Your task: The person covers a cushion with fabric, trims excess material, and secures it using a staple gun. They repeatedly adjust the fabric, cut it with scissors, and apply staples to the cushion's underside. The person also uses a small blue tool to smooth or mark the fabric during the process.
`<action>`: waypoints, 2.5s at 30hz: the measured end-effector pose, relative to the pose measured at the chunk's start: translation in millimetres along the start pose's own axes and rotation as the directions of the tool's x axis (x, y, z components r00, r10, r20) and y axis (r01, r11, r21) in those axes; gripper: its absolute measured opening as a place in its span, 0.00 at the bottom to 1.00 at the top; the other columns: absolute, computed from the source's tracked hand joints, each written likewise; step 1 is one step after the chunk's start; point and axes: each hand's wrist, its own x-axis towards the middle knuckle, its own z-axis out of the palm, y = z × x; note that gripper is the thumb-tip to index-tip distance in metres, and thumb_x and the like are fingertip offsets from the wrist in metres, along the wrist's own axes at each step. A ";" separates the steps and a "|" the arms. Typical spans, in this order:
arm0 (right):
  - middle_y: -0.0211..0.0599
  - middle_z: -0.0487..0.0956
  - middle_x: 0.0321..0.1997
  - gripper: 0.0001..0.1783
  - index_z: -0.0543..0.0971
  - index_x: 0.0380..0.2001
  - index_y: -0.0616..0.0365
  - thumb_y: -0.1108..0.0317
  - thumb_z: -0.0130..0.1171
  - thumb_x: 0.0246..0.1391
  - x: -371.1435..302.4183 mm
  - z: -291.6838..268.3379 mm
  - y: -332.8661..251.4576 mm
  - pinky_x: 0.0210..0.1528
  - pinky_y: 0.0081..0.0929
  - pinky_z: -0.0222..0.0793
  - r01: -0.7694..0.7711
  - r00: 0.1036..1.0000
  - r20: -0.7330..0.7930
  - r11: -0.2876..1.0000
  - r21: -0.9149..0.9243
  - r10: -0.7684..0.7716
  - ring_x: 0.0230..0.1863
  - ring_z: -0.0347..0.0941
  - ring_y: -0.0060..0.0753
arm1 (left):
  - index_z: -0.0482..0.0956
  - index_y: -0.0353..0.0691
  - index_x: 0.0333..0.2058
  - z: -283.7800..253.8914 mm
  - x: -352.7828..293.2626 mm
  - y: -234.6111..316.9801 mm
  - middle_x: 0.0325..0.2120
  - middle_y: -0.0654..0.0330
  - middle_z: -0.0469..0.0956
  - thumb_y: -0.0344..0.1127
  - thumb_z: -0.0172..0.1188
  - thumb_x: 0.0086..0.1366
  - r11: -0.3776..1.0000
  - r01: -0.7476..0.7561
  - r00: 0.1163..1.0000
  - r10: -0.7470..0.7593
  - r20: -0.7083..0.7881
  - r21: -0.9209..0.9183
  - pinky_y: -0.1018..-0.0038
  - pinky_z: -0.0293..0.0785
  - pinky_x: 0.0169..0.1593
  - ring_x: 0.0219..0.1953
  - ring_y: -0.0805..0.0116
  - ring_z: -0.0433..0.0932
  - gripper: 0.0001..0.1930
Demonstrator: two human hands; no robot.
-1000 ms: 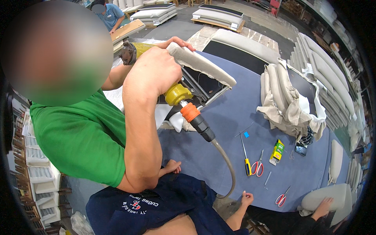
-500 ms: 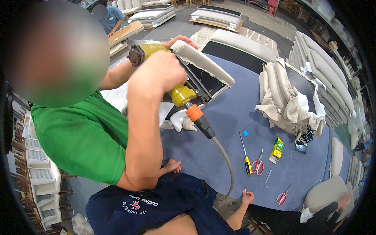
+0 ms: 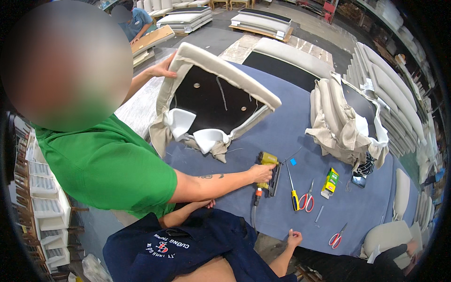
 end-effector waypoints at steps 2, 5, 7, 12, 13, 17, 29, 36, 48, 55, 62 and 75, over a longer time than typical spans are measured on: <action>0.21 0.64 0.19 0.19 0.76 0.23 0.56 0.63 0.80 0.44 -6.4 -1.6 9.9 0.27 0.28 0.59 0.008 1.000 -0.005 1.000 0.005 -0.008 0.23 0.58 0.21 | 0.84 0.35 0.26 2.3 -20.6 -9.7 0.15 0.57 0.79 0.47 0.56 0.68 0.974 0.134 0.990 -0.126 0.059 -0.183 0.75 0.73 0.25 0.20 0.67 0.81 0.21; 0.20 0.64 0.19 0.19 0.76 0.22 0.55 0.63 0.80 0.45 -3.2 2.5 7.1 0.26 0.28 0.58 0.074 0.997 0.007 0.997 -0.002 -0.074 0.23 0.57 0.20 | 0.84 0.34 0.26 1.4 -35.4 -8.2 0.15 0.57 0.79 0.48 0.55 0.69 0.925 0.208 0.977 -0.182 0.110 -0.317 0.75 0.73 0.24 0.20 0.68 0.80 0.22; 0.20 0.63 0.19 0.19 0.76 0.22 0.55 0.63 0.80 0.46 0.2 0.6 -1.7 0.26 0.27 0.57 0.104 0.994 0.022 0.994 0.020 -0.105 0.22 0.56 0.20 | 0.83 0.29 0.23 7.9 -29.5 -24.3 0.15 0.54 0.79 0.52 0.49 0.70 0.947 0.160 0.983 -0.178 -0.039 -0.277 0.73 0.72 0.20 0.13 0.67 0.76 0.30; 0.18 0.63 0.19 0.19 0.75 0.22 0.54 0.62 0.80 0.46 2.2 4.2 -0.2 0.25 0.26 0.55 0.040 0.999 0.008 0.999 0.024 -0.040 0.22 0.54 0.19 | 0.83 0.30 0.22 10.5 -22.7 -32.4 0.14 0.55 0.79 0.52 0.52 0.69 0.943 0.141 0.985 -0.165 -0.055 -0.300 0.74 0.71 0.18 0.12 0.69 0.76 0.29; 0.18 0.63 0.19 0.19 0.75 0.22 0.54 0.62 0.80 0.46 1.7 4.9 1.7 0.25 0.26 0.55 0.042 0.999 0.011 0.999 0.025 -0.043 0.22 0.54 0.19 | 0.83 0.30 0.22 9.8 -21.6 -32.8 0.14 0.55 0.79 0.52 0.52 0.69 0.947 0.135 0.986 -0.157 -0.051 -0.292 0.74 0.71 0.18 0.12 0.69 0.76 0.29; 0.18 0.63 0.19 0.20 0.76 0.22 0.54 0.61 0.81 0.45 3.8 6.5 7.9 0.25 0.25 0.55 0.052 0.998 0.025 0.997 0.059 -0.053 0.22 0.54 0.19 | 0.83 0.29 0.21 10.5 -24.2 -35.2 0.15 0.53 0.80 0.50 0.54 0.68 0.943 0.091 0.986 -0.131 -0.105 -0.321 0.74 0.74 0.19 0.13 0.68 0.77 0.28; 0.18 0.62 0.19 0.19 0.75 0.23 0.54 0.63 0.79 0.48 5.8 4.4 9.8 0.25 0.24 0.54 0.043 0.998 0.048 0.994 0.098 -0.048 0.22 0.54 0.18 | 0.83 0.30 0.20 11.6 -20.9 -38.4 0.15 0.53 0.81 0.51 0.54 0.69 0.945 0.076 0.989 -0.111 -0.095 -0.318 0.74 0.73 0.18 0.12 0.67 0.77 0.29; 0.18 0.62 0.19 0.19 0.75 0.23 0.54 0.63 0.79 0.48 2.7 5.2 5.7 0.24 0.24 0.52 0.049 0.998 0.033 0.995 0.089 -0.052 0.22 0.54 0.17 | 0.84 0.30 0.21 10.6 -23.7 -34.7 0.14 0.53 0.81 0.51 0.54 0.68 0.948 0.106 0.986 -0.139 -0.090 -0.300 0.73 0.74 0.19 0.12 0.67 0.77 0.28; 0.15 0.63 0.19 0.17 0.76 0.24 0.53 0.64 0.78 0.51 0.8 2.9 2.6 0.24 0.22 0.51 0.064 0.997 0.048 0.997 0.045 -0.066 0.21 0.54 0.15 | 0.84 0.28 0.22 8.6 -25.1 -30.2 0.14 0.53 0.80 0.50 0.54 0.67 0.951 0.124 0.985 -0.153 -0.082 -0.282 0.74 0.72 0.18 0.12 0.67 0.76 0.27; 0.16 0.62 0.19 0.17 0.76 0.23 0.53 0.64 0.79 0.49 -0.2 3.5 0.7 0.23 0.22 0.52 0.048 0.998 0.026 0.998 0.033 -0.049 0.21 0.54 0.15 | 0.84 0.30 0.22 7.9 -25.7 -28.6 0.16 0.53 0.81 0.53 0.51 0.69 0.959 0.133 0.985 -0.156 -0.075 -0.249 0.73 0.73 0.19 0.13 0.67 0.77 0.30; 0.17 0.62 0.19 0.18 0.76 0.22 0.54 0.65 0.80 0.46 0.1 5.3 0.3 0.24 0.23 0.53 0.040 0.999 0.019 0.994 0.098 -0.042 0.22 0.53 0.16 | 0.85 0.29 0.23 8.7 -26.5 -27.5 0.15 0.53 0.80 0.50 0.53 0.68 0.946 0.111 0.987 -0.140 -0.074 -0.304 0.73 0.72 0.18 0.12 0.67 0.76 0.27; 0.17 0.63 0.19 0.18 0.76 0.23 0.54 0.66 0.80 0.47 2.5 11.5 -2.6 0.24 0.22 0.52 0.049 0.999 0.018 0.991 0.126 -0.051 0.21 0.53 0.16 | 0.86 0.33 0.25 39.6 57.0 110.5 0.20 0.54 0.82 0.46 0.55 0.66 -0.317 -0.368 0.551 0.683 0.479 0.874 0.71 0.74 0.24 0.19 0.66 0.79 0.22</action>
